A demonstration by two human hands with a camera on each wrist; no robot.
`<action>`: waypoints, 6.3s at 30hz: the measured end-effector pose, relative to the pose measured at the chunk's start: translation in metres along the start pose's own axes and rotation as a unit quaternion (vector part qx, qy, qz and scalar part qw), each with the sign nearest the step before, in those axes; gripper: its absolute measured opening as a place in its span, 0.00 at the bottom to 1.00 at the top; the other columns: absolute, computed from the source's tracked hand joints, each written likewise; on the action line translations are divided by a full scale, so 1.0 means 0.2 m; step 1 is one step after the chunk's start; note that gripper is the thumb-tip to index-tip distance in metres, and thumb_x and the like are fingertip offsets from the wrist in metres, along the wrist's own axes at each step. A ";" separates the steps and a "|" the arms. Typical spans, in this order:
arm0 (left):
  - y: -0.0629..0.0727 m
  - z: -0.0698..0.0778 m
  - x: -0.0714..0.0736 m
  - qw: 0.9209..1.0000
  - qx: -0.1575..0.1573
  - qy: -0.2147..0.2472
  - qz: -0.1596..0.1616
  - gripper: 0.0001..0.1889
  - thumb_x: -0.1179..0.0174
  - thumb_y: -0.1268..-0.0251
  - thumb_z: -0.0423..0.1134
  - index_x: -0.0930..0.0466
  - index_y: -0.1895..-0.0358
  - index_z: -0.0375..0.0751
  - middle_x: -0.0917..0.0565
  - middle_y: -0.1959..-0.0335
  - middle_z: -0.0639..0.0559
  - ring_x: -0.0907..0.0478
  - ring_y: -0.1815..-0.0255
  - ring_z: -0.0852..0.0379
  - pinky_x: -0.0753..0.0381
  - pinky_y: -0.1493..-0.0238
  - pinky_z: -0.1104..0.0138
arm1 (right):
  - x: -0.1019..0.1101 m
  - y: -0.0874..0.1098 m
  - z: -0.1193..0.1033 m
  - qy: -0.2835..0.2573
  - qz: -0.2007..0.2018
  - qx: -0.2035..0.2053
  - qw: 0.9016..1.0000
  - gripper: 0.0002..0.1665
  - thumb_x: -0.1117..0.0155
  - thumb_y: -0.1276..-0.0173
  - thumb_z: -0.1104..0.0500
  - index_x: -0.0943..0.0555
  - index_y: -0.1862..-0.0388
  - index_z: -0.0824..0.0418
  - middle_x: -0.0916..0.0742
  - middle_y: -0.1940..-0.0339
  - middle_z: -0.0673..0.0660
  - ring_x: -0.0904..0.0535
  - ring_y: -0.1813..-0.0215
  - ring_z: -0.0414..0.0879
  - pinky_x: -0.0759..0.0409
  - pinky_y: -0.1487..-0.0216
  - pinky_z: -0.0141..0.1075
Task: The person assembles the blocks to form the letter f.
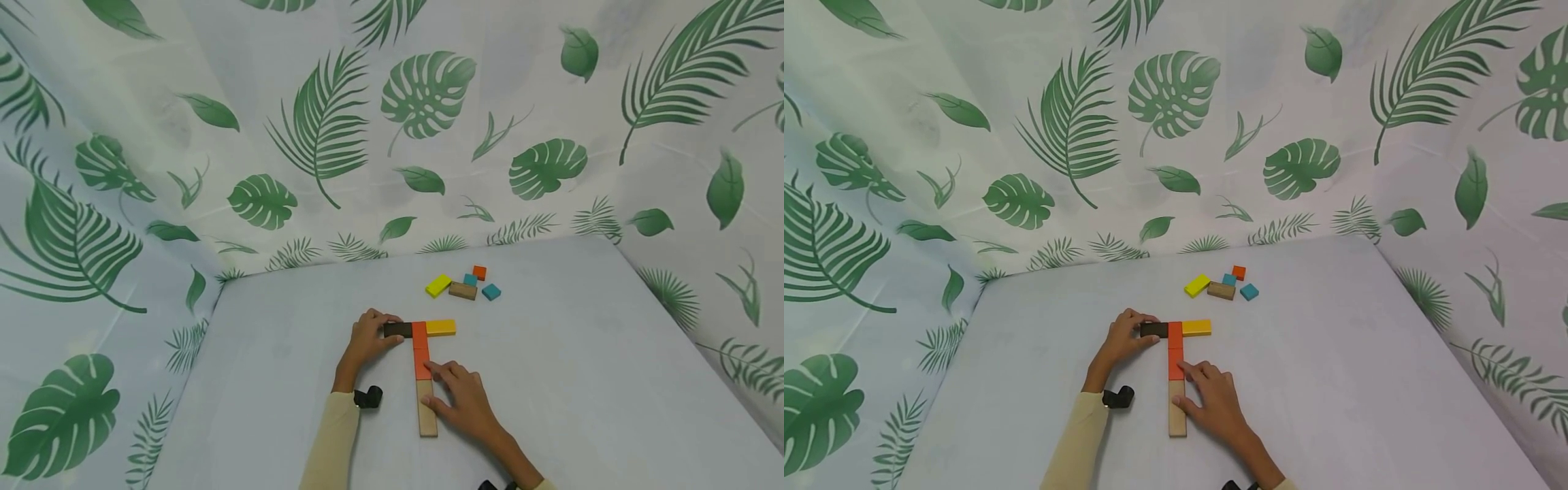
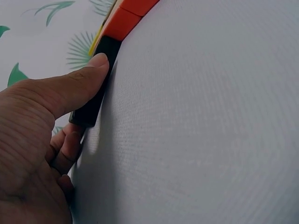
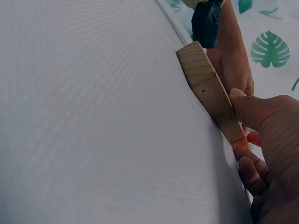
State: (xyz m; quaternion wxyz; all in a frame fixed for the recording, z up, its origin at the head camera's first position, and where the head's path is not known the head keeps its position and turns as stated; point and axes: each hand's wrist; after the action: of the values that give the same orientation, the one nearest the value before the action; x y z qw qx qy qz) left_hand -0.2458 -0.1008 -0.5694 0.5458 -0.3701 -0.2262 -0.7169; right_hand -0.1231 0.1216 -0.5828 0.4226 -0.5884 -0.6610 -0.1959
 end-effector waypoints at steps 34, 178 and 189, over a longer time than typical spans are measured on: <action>0.05 -0.10 0.04 0.992 -0.015 0.118 0.028 0.17 0.34 0.37 0.43 0.18 0.47 0.42 0.22 0.56 0.44 0.24 0.56 0.52 0.25 0.49 0.58 | 0.00 0.00 -0.01 -0.013 -0.022 -0.025 0.999 0.37 0.28 0.43 0.39 0.24 0.35 0.45 0.21 0.60 0.42 0.33 0.61 0.33 0.42 0.61 0.32; 0.36 0.10 -0.13 0.996 0.016 -0.082 0.038 0.47 0.36 0.54 0.73 0.35 0.28 0.63 0.42 0.25 0.45 0.39 0.55 0.58 0.48 0.60 0.65 | 0.12 -0.92 0.29 -0.098 -0.230 0.045 0.967 0.29 0.34 0.33 0.56 0.26 0.33 0.60 0.24 0.36 0.65 0.26 0.40 0.59 0.28 0.38 0.55; 0.36 0.10 -0.14 0.995 0.013 -0.090 0.044 0.46 0.36 0.54 0.74 0.33 0.29 0.62 0.41 0.25 0.45 0.39 0.56 0.59 0.48 0.61 0.66 | 0.12 -0.91 0.29 -0.098 -0.223 0.052 0.968 0.29 0.34 0.32 0.56 0.26 0.33 0.61 0.24 0.36 0.65 0.26 0.40 0.59 0.28 0.37 0.56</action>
State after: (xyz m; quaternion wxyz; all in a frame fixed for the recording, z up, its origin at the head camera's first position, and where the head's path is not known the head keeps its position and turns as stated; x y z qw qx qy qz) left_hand -0.1682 -0.0908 -0.5833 0.5588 -0.4354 -0.2669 -0.6534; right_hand -0.3137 0.1381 -0.5539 0.3314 -0.4193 -0.8230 -0.1925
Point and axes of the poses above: each hand's wrist, its own y-axis away from the middle knuckle, its own x-axis out of the back of the hand, z = x × y
